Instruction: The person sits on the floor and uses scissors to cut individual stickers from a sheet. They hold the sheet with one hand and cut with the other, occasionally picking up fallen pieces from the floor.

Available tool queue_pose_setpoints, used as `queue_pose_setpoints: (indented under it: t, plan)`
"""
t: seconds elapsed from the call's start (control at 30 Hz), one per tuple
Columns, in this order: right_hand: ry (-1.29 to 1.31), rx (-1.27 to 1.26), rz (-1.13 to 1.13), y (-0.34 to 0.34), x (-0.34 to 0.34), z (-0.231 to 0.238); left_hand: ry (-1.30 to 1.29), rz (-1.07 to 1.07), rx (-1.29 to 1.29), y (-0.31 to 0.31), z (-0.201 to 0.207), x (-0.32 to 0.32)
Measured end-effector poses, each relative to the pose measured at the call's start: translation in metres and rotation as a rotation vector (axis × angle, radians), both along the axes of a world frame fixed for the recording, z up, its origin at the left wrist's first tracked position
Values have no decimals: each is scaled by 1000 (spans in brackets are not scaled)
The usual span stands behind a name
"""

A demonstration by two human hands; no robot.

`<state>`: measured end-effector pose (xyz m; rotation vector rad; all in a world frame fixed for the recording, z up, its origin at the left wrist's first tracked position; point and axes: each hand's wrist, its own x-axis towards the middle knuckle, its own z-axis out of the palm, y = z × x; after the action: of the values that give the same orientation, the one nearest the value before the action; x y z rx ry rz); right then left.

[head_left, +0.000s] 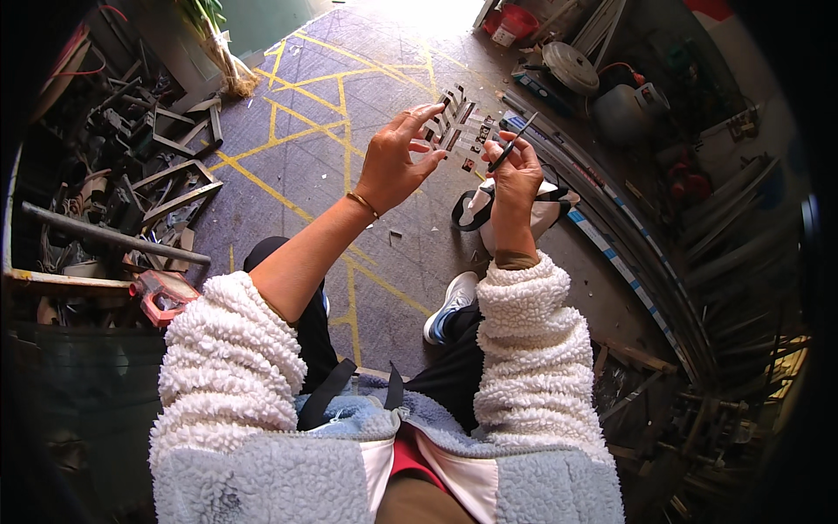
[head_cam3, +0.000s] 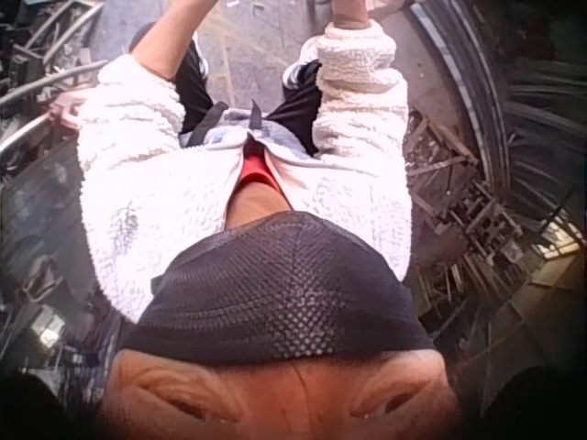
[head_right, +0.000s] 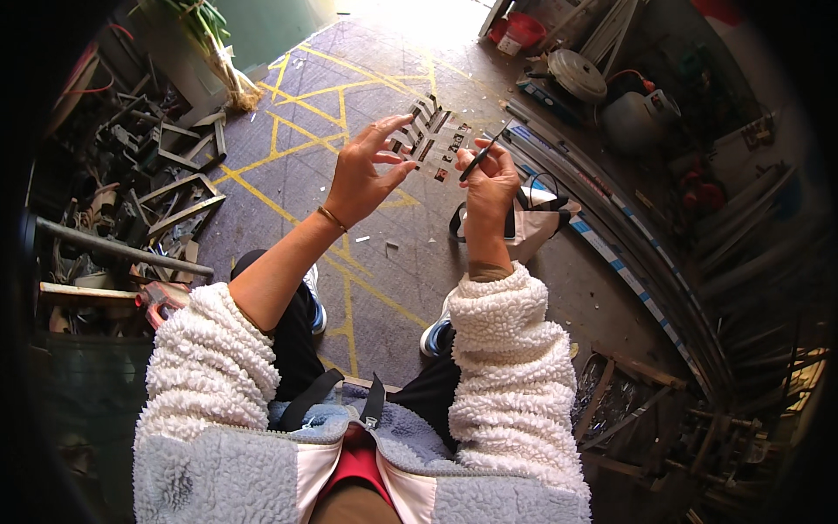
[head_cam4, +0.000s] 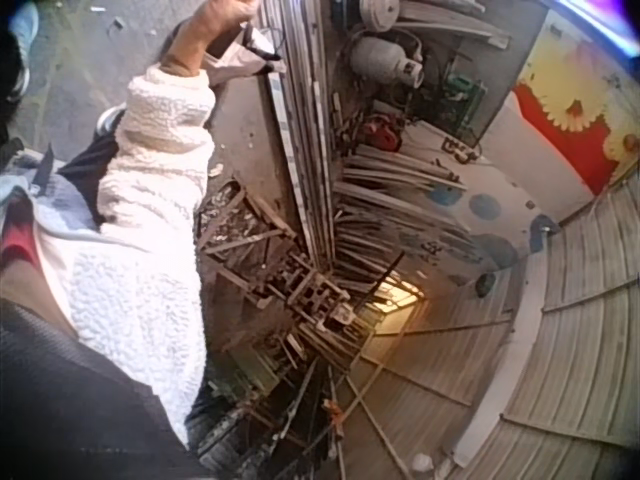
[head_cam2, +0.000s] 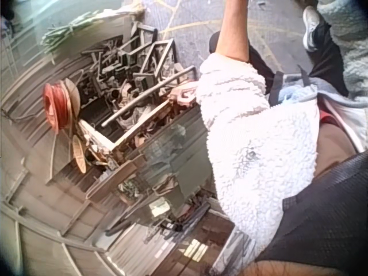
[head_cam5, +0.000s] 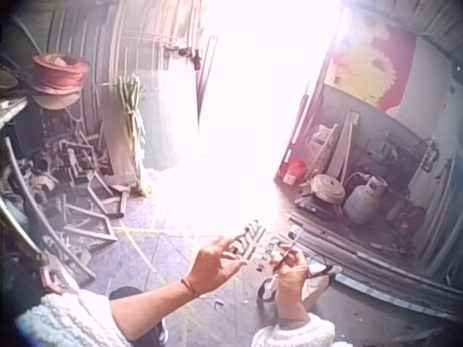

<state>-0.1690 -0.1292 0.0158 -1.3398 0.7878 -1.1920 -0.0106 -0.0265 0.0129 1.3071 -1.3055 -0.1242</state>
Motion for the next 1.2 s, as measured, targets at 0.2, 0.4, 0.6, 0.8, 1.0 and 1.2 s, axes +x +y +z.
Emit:
queue_pose_setpoints:
  t: [0.2,0.4,0.6,0.8,1.0,1.2]
  plan:
    - [28,-42,59,-1,-3,0,358,-89,86,-7,-15,1]
    - [1,-68,149,0,-4,-1,797,-347,183,-14,-28,13]
    - [91,-38,84,-3,-3,-4,910,-412,216,-10,-25,15]
    - [56,13,126,-2,-4,0,951,-377,285,-9,-24,18]
    - [25,45,226,-1,-7,3,998,-344,277,-9,-21,27]
    - [83,58,205,-1,-6,2,975,-390,275,-6,-17,26]
